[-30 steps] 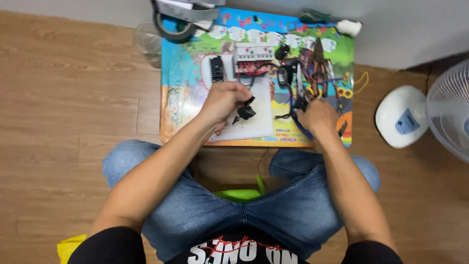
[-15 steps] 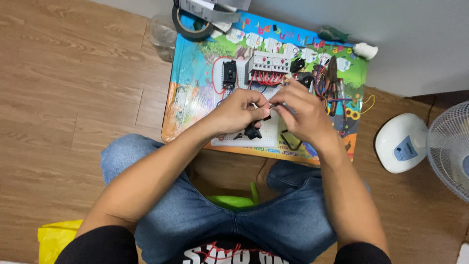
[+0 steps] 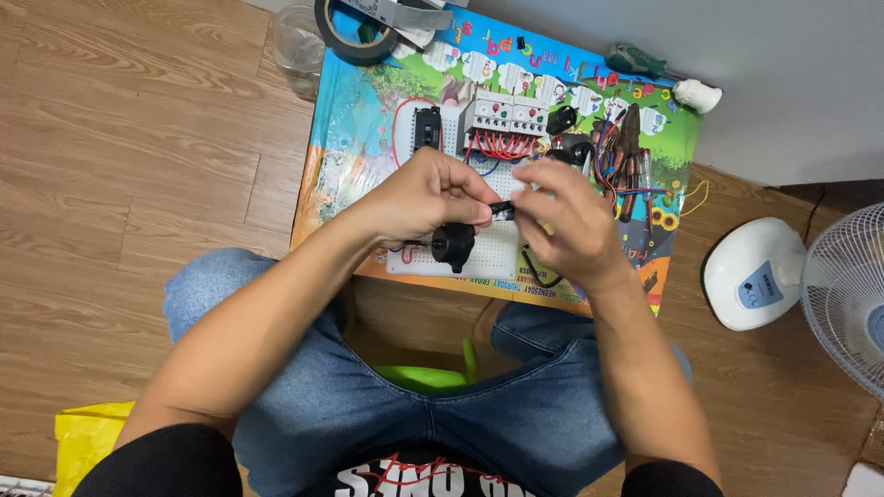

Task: The person is preparing and wiring auxiliary connectors by stripping wires, wrapping them with electrical tape, and inserting them into a connector block.

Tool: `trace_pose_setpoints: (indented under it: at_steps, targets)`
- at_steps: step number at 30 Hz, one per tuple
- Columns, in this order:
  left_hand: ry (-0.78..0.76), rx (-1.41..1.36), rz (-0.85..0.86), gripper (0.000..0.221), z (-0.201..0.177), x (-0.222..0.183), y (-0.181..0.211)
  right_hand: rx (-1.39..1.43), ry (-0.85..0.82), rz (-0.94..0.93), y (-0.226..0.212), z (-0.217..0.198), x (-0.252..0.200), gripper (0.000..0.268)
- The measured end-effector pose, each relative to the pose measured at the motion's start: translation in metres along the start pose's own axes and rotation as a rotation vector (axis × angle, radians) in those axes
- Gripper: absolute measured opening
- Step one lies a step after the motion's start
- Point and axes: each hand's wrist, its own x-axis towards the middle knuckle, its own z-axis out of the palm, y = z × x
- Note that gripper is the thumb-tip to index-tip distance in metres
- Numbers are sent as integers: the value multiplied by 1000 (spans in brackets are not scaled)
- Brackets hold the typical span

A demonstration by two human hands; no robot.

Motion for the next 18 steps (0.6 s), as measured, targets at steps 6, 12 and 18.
trace_pose_setpoints:
  at_steps: [6, 12, 18]
  targets:
    - [-10, -29, -35, 10, -3, 3, 1, -75, 83, -55, -6, 9, -5, 9]
    - [-9, 45, -41, 7, -1, 0, 10, 206, 80, 160, -20, 7, 5, 9]
    - [-21, 138, 18, 8, 0, 4, 15, 343, 140, 406, -25, 5, 8, 7]
